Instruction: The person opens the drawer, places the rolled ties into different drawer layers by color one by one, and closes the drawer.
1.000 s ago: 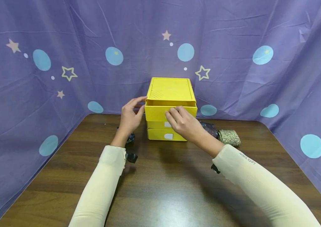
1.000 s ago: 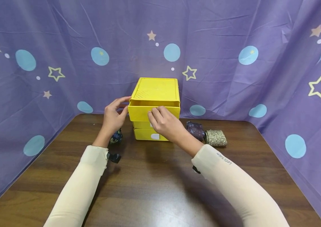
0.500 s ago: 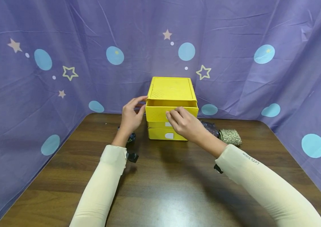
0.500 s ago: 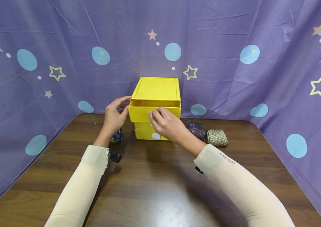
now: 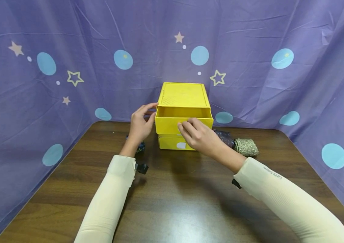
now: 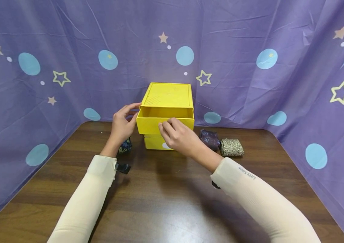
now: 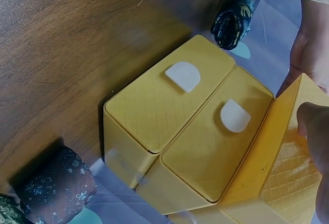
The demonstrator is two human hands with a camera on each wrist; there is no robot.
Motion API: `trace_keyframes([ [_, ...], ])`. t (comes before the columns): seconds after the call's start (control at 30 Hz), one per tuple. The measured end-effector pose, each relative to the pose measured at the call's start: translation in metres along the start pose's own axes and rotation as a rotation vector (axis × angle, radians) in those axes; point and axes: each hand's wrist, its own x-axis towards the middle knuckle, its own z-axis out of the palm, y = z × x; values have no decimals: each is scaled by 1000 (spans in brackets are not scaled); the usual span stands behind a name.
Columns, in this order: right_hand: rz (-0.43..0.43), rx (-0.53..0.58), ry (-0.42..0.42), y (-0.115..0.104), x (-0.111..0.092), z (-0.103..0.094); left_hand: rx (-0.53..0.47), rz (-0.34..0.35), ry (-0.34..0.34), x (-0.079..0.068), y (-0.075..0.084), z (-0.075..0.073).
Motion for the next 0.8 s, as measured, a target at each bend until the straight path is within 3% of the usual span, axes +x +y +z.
trace_keyframes([
  [0.8, -2, 16, 9, -6, -2, -8, -5, 0, -14, 0, 0, -1],
])
